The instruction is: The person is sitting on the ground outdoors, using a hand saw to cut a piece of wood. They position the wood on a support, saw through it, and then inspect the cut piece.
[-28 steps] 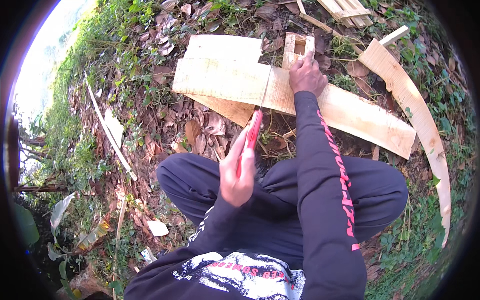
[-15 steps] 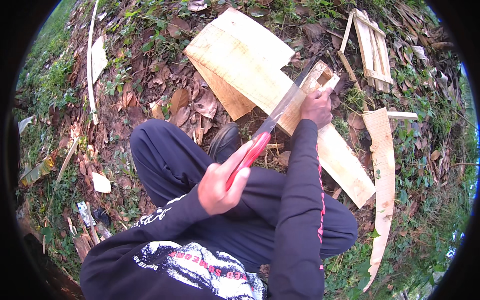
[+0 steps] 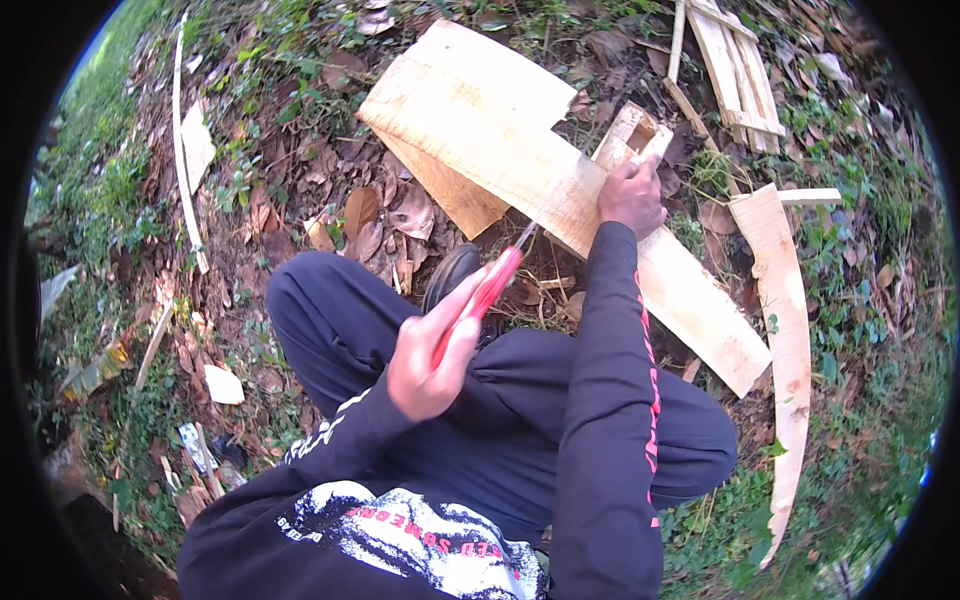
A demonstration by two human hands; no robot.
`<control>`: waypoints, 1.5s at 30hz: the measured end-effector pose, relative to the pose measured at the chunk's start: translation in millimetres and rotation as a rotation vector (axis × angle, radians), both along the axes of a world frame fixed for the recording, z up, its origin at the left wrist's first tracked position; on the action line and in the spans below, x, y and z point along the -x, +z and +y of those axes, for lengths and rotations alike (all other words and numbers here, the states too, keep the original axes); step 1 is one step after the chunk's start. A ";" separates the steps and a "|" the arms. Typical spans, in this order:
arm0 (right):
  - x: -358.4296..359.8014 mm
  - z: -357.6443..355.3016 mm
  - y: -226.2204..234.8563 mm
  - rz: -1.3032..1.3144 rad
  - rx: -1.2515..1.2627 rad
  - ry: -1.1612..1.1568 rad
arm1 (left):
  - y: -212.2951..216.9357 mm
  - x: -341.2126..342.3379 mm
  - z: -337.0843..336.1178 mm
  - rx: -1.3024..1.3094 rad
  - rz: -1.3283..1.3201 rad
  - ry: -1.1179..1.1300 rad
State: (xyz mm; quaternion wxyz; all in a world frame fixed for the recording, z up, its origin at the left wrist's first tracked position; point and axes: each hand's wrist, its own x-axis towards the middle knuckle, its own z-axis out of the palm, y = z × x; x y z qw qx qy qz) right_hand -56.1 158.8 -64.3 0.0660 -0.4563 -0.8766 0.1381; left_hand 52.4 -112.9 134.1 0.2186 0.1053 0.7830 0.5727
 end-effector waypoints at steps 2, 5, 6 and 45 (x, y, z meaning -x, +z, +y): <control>1.4 2.2 -2.3 0.017 -0.001 -0.001 | 18.2 -28.4 -24.6 -0.009 0.007 -0.047; -0.4 -8.1 -6.3 0.059 -0.052 0.000 | 14.1 -22.3 -21.1 -0.012 -0.084 -0.012; 3.6 -8.6 -6.7 0.112 -0.068 0.004 | -6.7 -8.3 -5.9 -0.038 -0.083 0.033; 1.8 -9.9 -2.7 0.158 -0.031 -0.060 | -17.9 -12.2 14.5 -0.087 -0.053 0.036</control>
